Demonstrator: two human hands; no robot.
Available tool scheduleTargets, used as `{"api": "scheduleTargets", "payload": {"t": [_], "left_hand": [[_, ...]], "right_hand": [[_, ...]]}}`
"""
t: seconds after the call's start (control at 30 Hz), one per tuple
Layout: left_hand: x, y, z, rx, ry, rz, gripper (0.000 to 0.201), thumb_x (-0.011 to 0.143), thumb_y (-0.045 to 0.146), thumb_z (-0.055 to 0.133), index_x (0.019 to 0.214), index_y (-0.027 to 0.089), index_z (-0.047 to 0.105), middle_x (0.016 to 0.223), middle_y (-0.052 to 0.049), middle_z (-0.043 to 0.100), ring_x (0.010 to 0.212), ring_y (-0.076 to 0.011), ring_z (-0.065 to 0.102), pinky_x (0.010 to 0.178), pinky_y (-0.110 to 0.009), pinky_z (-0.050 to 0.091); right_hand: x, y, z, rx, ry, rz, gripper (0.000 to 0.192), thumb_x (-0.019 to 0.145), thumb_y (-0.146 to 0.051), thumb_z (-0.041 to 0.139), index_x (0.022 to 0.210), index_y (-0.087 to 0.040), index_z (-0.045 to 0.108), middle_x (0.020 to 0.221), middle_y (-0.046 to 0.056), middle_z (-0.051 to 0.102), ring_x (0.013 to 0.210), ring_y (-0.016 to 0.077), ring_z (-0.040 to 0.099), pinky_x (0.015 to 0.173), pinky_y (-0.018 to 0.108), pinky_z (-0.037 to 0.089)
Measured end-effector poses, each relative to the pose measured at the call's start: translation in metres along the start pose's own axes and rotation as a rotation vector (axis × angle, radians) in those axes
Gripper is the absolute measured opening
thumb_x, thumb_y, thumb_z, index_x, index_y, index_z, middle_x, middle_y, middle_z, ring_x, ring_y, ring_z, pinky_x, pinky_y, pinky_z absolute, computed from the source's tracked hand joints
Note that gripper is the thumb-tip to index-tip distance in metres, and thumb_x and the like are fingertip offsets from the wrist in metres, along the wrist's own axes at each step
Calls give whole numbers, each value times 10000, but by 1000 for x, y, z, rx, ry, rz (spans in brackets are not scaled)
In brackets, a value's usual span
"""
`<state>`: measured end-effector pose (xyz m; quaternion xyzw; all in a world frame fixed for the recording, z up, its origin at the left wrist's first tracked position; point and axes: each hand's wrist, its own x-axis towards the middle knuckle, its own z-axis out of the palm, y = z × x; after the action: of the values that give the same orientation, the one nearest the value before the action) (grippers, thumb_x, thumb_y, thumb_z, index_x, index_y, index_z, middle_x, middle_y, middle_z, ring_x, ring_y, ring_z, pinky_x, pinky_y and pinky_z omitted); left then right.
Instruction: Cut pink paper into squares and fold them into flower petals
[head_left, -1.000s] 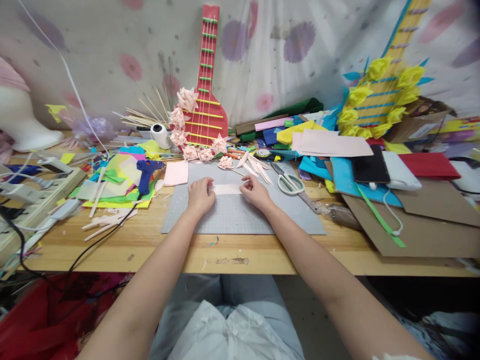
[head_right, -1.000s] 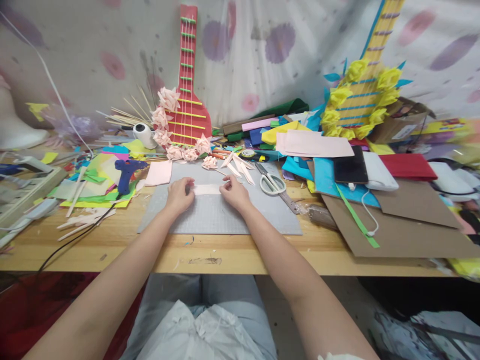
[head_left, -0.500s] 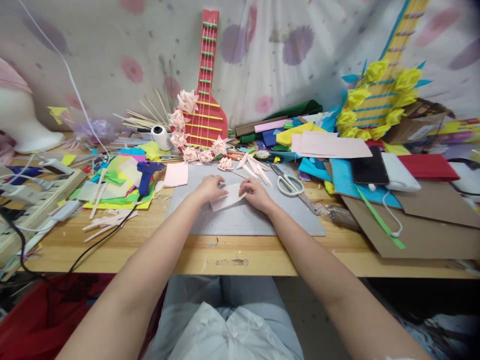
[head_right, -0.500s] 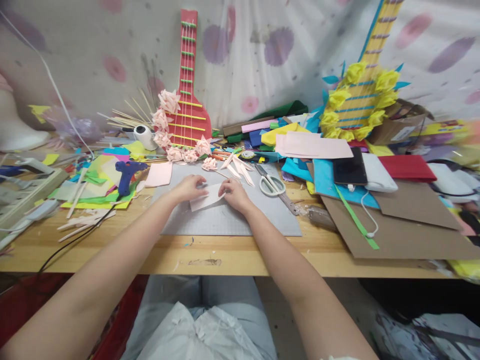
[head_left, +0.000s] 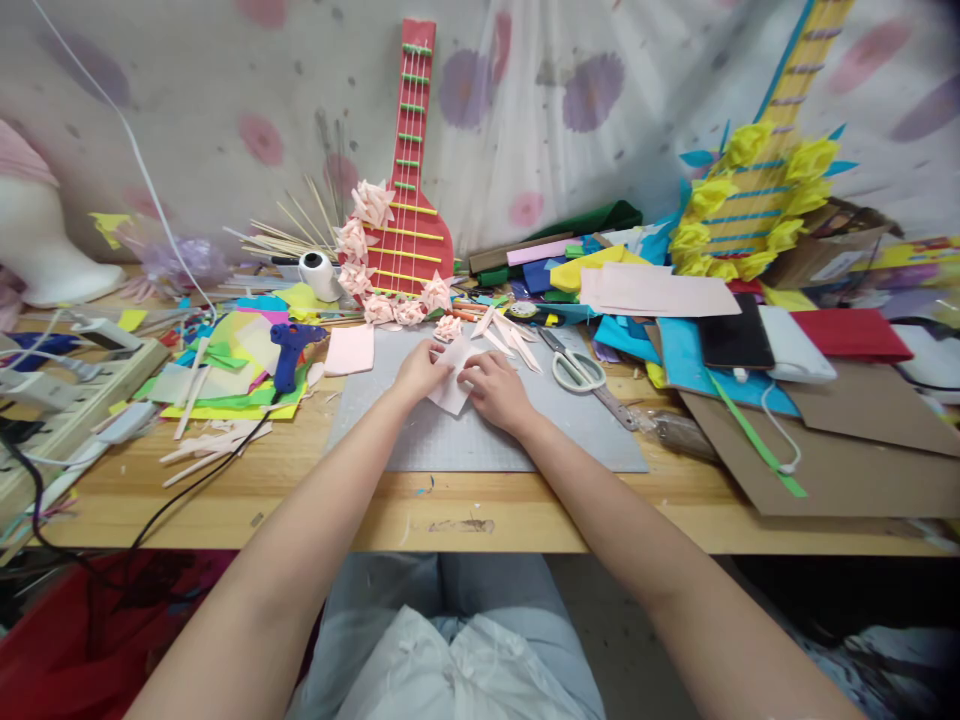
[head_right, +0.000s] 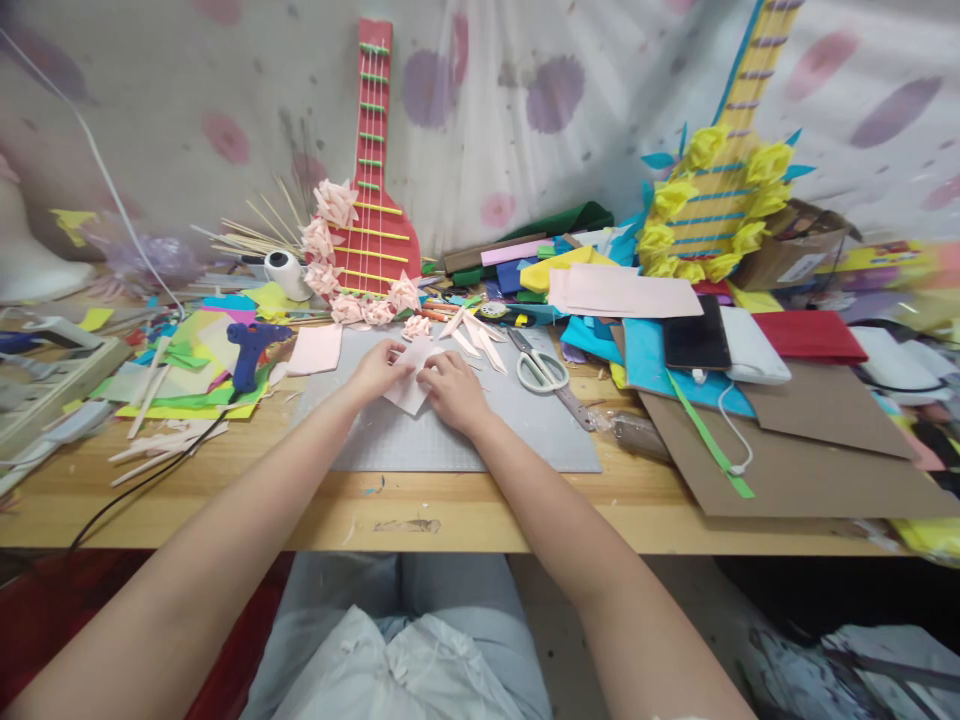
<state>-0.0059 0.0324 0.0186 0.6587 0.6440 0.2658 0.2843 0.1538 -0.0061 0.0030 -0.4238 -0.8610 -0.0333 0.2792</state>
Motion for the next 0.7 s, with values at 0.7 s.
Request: {"api": "scheduleTargets", "payload": {"t": [0.7], "left_hand": [[-52,-33,-13,337,187,338,99,675,250,581,736,248,660,879,-37,524,950,-215,446,863,-375,312]], "right_hand": [[-3,7,13,348,-128,42,52,758,-217,590,791,-206,628,937,36,581,931,171,483,858,311,360]]}}
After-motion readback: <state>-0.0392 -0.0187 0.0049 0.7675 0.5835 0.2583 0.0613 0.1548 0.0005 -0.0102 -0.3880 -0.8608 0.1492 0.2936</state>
